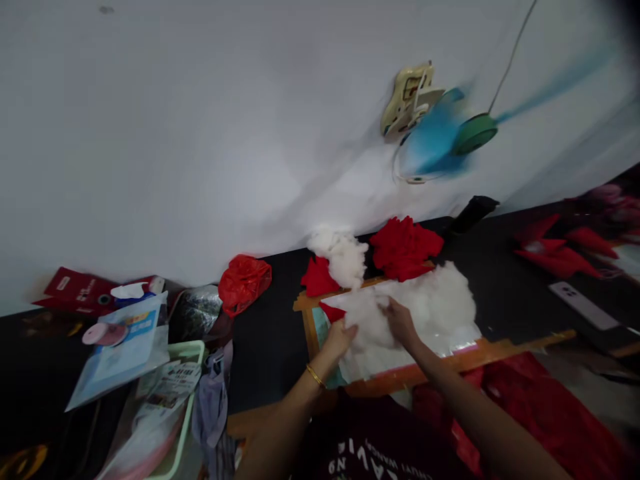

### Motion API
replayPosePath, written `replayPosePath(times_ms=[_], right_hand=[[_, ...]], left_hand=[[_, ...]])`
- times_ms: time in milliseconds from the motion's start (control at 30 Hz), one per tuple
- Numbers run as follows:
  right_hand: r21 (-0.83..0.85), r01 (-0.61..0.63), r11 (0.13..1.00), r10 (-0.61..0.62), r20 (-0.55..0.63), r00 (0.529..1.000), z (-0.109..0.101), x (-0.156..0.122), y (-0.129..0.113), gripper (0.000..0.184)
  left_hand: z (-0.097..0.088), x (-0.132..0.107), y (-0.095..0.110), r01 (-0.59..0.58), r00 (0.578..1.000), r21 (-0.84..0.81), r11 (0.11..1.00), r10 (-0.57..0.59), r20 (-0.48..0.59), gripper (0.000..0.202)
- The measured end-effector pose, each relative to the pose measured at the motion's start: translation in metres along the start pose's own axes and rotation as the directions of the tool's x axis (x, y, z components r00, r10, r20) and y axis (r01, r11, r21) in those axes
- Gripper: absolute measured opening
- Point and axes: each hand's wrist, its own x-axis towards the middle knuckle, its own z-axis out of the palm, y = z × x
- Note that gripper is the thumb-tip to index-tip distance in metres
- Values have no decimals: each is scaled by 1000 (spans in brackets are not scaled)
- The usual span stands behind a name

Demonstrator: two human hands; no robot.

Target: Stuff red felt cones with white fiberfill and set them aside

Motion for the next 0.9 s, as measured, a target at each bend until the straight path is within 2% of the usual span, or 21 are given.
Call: replayPosePath(times_ms=[100,167,233,300,367,400,433,467,500,567,667,733,800,900], right_hand=[[-122,-54,991,42,-102,994,-32,31,19,26],[-150,-49,988,32,-111,993,-50,52,26,25],[-170,-31,985,11,-122,993,-63,69,25,26],[-199,10,980,-44,-168,985,-67,75,14,42],[-181,114,977,-144,-164,976,-60,64,-6,60],[-127,184,975,-199,-117,973,-52,53,-18,64],[-18,229,973,-230,-18,973,-42,39,-29,63],[114,206,972,-216,92,972,-30,23,-40,60],[219,133,967,-177,196,965,-17,7,-49,57],[338,-31,941,-79,307,948,3,-18,-59,44],[400,-142,905,42,248,968,9,-28,-55,35],[389,-162,907,91,194,977,1,-23,-44,35],[368,-188,911,123,192,974,-8,-17,-36,36],[346,-197,917,132,201,971,-4,-20,-40,40]], left_hand=[[-27,0,11,-25,994,-72,997,18,-105,41],[-41,0,17,-13,994,-122,992,-1,-111,46],[-47,0,20,7,993,-172,985,-27,-112,47],[-43,1,21,23,990,-218,976,-52,-128,43],[-30,1,22,29,989,-258,966,-65,-132,41],[-23,0,22,27,991,-276,961,-62,-119,41],[-14,-1,22,24,993,-293,956,-56,-100,42],[-6,-3,23,21,996,-307,951,-45,-74,43],[1,-5,24,15,998,-313,950,-31,-47,45],[10,-9,28,-1,1000,-301,954,-2,-7,45],[6,-12,33,-28,999,-276,961,20,-30,42],[-5,-12,35,-30,996,-290,956,5,-85,43],[-14,-10,34,-29,992,-308,951,-11,-129,44],[-8,-6,27,-34,990,-327,944,-12,-138,45]])
